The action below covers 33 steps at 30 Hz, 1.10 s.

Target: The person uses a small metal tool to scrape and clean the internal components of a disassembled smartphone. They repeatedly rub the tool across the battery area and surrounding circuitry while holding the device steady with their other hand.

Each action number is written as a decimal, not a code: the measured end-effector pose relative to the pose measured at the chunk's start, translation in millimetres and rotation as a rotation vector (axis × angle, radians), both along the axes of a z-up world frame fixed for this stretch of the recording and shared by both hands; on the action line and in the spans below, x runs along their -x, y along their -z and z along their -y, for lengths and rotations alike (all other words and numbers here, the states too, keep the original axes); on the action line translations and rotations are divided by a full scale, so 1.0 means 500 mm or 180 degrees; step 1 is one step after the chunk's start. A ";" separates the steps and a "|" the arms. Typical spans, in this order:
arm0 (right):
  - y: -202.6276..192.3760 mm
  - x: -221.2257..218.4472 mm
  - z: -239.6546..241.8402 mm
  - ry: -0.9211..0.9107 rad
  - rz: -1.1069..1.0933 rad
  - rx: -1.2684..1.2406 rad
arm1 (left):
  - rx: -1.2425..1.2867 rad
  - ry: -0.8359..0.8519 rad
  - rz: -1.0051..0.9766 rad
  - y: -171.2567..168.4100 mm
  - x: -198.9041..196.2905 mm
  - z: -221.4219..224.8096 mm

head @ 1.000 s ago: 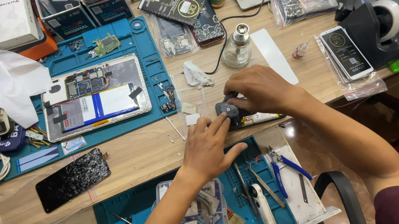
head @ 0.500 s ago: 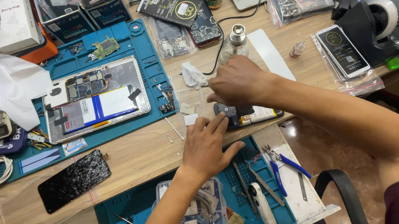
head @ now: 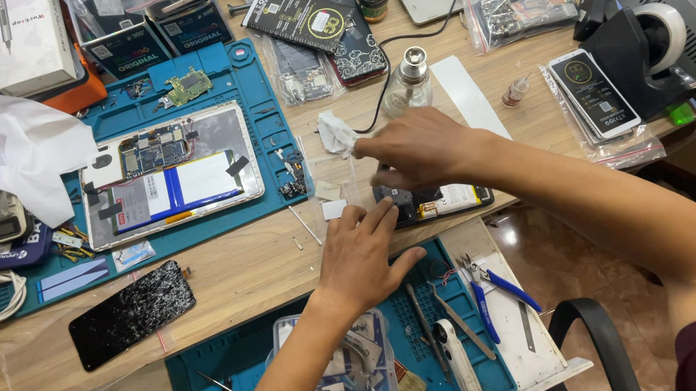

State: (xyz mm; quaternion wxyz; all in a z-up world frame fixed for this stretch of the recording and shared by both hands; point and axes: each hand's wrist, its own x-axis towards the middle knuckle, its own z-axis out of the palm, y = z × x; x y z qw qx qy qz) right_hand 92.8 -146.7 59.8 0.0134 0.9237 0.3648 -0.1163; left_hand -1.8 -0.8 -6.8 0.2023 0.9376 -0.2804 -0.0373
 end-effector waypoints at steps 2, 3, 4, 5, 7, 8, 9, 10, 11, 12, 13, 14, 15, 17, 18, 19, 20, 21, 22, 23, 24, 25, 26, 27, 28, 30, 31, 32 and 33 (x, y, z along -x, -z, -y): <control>-0.004 -0.004 0.005 0.0020 -0.0207 -0.0135 | -0.0001 0.0011 0.0012 0.000 -0.002 0.001; -0.005 -0.005 0.006 0.0037 -0.0426 -0.0271 | -0.0004 0.0020 0.0013 0.000 -0.002 0.000; -0.003 -0.004 0.003 0.0037 -0.0430 -0.0275 | -0.0008 0.0019 0.0009 0.004 -0.001 0.000; -0.001 -0.002 0.000 0.0094 -0.0234 -0.0154 | 0.0006 0.0016 0.0051 0.007 0.000 0.000; -0.003 -0.002 0.001 0.0154 -0.0034 -0.0034 | 0.0020 0.0016 0.0096 0.008 -0.001 0.001; -0.007 -0.003 0.004 0.0126 -0.0188 -0.0099 | 0.0028 0.0026 0.0067 0.007 -0.002 0.001; -0.009 -0.004 0.005 0.0093 -0.0350 -0.0167 | 0.0033 0.0031 0.0029 0.006 -0.001 0.000; 0.002 -0.005 0.004 0.0091 -0.0356 -0.0169 | 0.0030 0.0028 0.0023 0.006 0.000 0.000; 0.013 -0.006 0.005 0.0070 -0.0194 -0.0144 | 0.0025 0.0031 0.0024 0.005 -0.001 0.000; 0.023 -0.007 0.005 0.0048 -0.0032 -0.0118 | 0.0019 0.0033 0.0025 0.005 -0.001 0.001; 0.010 -0.005 0.004 0.0049 -0.0031 -0.0118 | 0.0019 0.0034 0.0025 0.005 -0.001 0.002; -0.004 -0.004 0.004 0.0096 -0.0295 -0.0250 | 0.0023 0.0018 0.0031 0.005 -0.001 0.002; -0.017 -0.002 0.002 0.0142 -0.0561 -0.0386 | 0.0022 0.0004 0.0034 0.004 -0.001 0.002; -0.005 -0.003 0.002 0.0135 -0.0413 -0.0342 | 0.0018 0.0021 0.0048 0.007 -0.001 0.002; 0.001 -0.004 0.002 0.0127 -0.0263 -0.0293 | 0.0019 0.0037 0.0064 0.009 -0.001 0.002; -0.008 -0.003 0.004 0.0127 -0.0261 -0.0290 | 0.0022 0.0037 0.0067 0.007 -0.001 0.002; -0.017 -0.002 0.005 0.0140 -0.0502 -0.0386 | 0.0007 0.0030 0.0066 0.006 -0.001 0.003; -0.025 0.000 0.006 0.0150 -0.0748 -0.0486 | -0.0011 0.0021 0.0061 0.005 0.000 0.002; -0.019 0.000 0.006 0.0148 -0.0750 -0.0488 | -0.0013 0.0019 0.0059 0.006 0.000 0.002; -0.013 -0.001 0.006 0.0144 -0.0460 -0.0341 | -0.0012 0.0027 0.0063 0.007 -0.001 0.002; -0.006 -0.001 0.007 0.0140 -0.0171 -0.0194 | -0.0012 0.0035 0.0066 0.008 -0.002 0.002; -0.012 -0.001 0.008 0.0144 -0.0169 -0.0191 | -0.0009 0.0040 0.0068 0.009 -0.002 0.003; -0.018 -0.001 0.008 0.0160 -0.0469 -0.0303 | -0.0003 0.0043 0.0066 0.010 -0.002 0.004; -0.023 -0.001 0.006 0.0165 -0.0772 -0.0418 | 0.0000 0.0037 0.0062 0.011 -0.001 0.003; -0.022 0.001 0.005 0.0162 -0.0773 -0.0418 | -0.0001 0.0034 0.0061 0.008 0.000 0.004; -0.021 0.004 0.003 0.0325 -0.0331 -0.0124 | -0.0045 0.0034 0.0042 0.002 -0.001 0.005; -0.011 -0.002 0.008 0.0326 -0.0325 -0.0125 | -0.0045 0.0035 0.0047 0.003 -0.002 0.004; -0.002 -0.009 0.013 0.0290 -0.0363 -0.0017 | -0.0047 0.0047 0.0046 0.005 -0.002 0.004; 0.008 -0.014 0.018 0.0251 -0.0407 0.0093 | -0.0048 0.0055 0.0037 0.006 -0.001 0.003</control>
